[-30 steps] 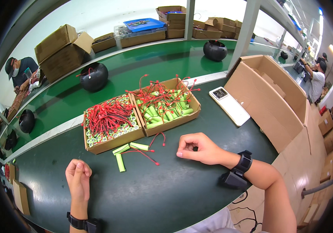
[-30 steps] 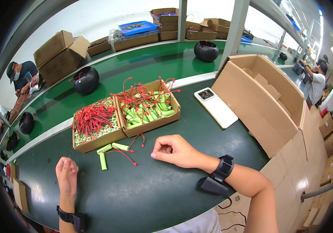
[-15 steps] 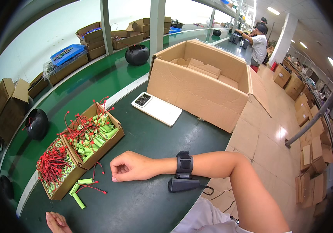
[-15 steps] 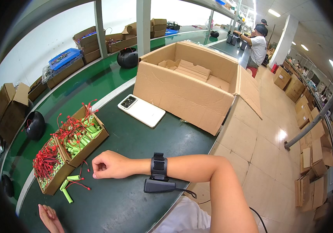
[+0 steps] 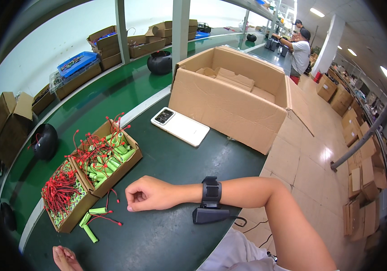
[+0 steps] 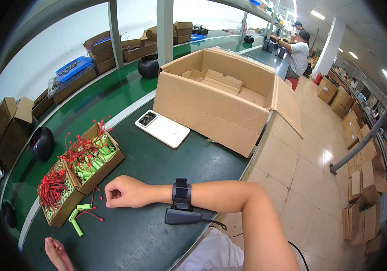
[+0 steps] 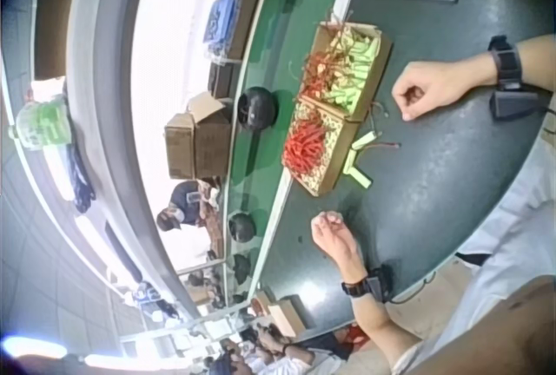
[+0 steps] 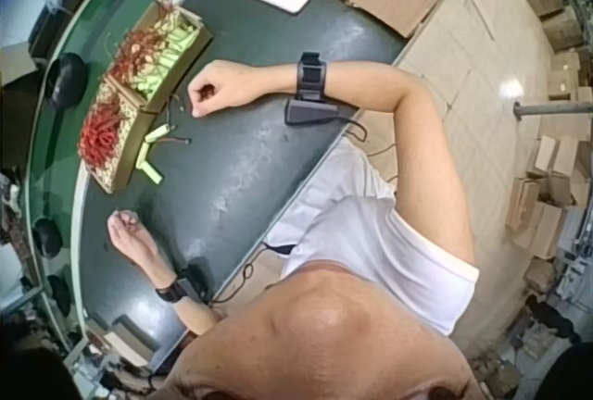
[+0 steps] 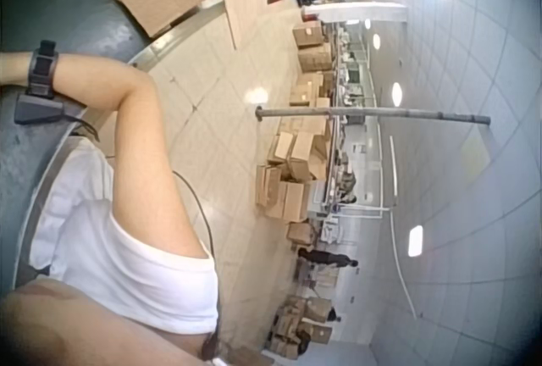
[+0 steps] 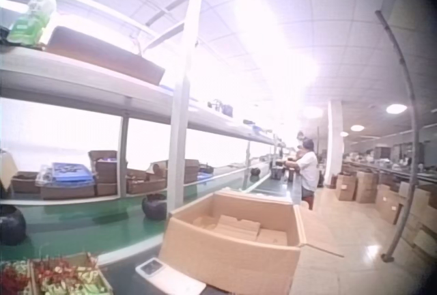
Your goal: Assembling the internal components and outer casing of a small electronic device, possibly a wireless speaker or similar gadget.
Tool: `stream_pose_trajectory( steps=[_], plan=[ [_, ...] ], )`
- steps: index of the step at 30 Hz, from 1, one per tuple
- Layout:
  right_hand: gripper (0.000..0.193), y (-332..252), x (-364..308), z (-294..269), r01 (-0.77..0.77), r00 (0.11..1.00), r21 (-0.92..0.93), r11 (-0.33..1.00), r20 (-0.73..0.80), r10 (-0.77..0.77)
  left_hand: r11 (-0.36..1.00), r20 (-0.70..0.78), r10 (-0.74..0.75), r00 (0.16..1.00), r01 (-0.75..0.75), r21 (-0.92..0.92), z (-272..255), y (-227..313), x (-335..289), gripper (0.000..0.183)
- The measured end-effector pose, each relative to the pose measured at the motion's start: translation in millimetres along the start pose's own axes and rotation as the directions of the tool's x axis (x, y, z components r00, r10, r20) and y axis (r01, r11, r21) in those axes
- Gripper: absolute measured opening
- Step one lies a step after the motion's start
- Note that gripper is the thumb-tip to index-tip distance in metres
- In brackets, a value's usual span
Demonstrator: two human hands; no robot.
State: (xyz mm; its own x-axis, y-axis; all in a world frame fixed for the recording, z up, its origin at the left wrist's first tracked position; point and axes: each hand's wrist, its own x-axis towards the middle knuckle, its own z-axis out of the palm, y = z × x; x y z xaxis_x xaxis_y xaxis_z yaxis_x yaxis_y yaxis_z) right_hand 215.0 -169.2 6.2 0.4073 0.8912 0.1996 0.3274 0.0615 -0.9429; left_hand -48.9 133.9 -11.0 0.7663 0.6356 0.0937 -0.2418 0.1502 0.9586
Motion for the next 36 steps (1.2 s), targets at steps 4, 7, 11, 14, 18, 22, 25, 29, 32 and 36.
stream_pose_trajectory(
  steps=[4,7,11,14,18,22,25,29,32,36],
  plan=[
    [0.021,4.1,11.5,10.0,0.021,0.999,0.016,1.000,0.043,-0.022,0.981,-0.057,0.135,0.989,-0.126,0.144,-21.0,-9.3,0.5,0.021],
    [0.018,-1.6,8.2,6.4,-0.030,0.995,-0.023,0.999,0.097,0.033,0.981,-0.150,0.151,0.977,-0.129,0.144,5.6,0.6,-7.8,0.029],
    [0.015,-4.2,-4.9,-0.2,-0.121,0.992,0.087,0.989,0.036,0.118,0.994,-0.109,0.113,0.988,-0.112,0.018,26.8,0.3,0.1,0.025],
    [0.017,-0.2,-3.5,2.1,-0.100,0.995,0.037,0.994,0.016,0.099,0.998,-0.033,0.059,0.998,-0.059,0.009,35.6,12.4,-4.7,0.019],
    [0.015,-7.0,-1.3,6.4,-0.154,0.988,0.075,0.985,0.036,0.152,1.000,-0.125,-0.002,0.992,0.002,0.002,30.1,14.5,-17.8,0.014],
    [0.014,-9.0,-4.8,1.4,-0.139,0.990,0.086,0.987,0.047,0.136,1.000,-0.123,0.012,0.992,-0.013,-0.006,36.0,11.1,-11.8,0.020],
    [0.012,-12.3,-5.5,1.3,-0.120,0.993,0.072,0.990,0.004,0.120,0.999,-0.070,0.026,0.997,-0.029,-0.041,30.7,10.3,-10.5,0.019],
    [0.011,-13.3,-3.0,3.5,-0.149,0.989,0.060,0.987,-0.007,0.150,0.997,-0.012,0.045,0.999,-0.046,-0.055,41.4,13.1,-7.9,0.018],
    [0.011,-11.8,-3.2,4.2,-0.144,0.989,0.072,0.987,-0.034,0.146,0.998,-0.025,-0.002,1.000,0.000,-0.064,38.4,13.6,-9.8,0.016],
    [0.011,-13.4,-3.3,5.4,-0.149,0.988,0.068,0.986,-0.030,0.152,0.999,-0.056,0.029,0.998,-0.031,-0.040,38.2,16.7,-10.7,0.019]
  ],
)
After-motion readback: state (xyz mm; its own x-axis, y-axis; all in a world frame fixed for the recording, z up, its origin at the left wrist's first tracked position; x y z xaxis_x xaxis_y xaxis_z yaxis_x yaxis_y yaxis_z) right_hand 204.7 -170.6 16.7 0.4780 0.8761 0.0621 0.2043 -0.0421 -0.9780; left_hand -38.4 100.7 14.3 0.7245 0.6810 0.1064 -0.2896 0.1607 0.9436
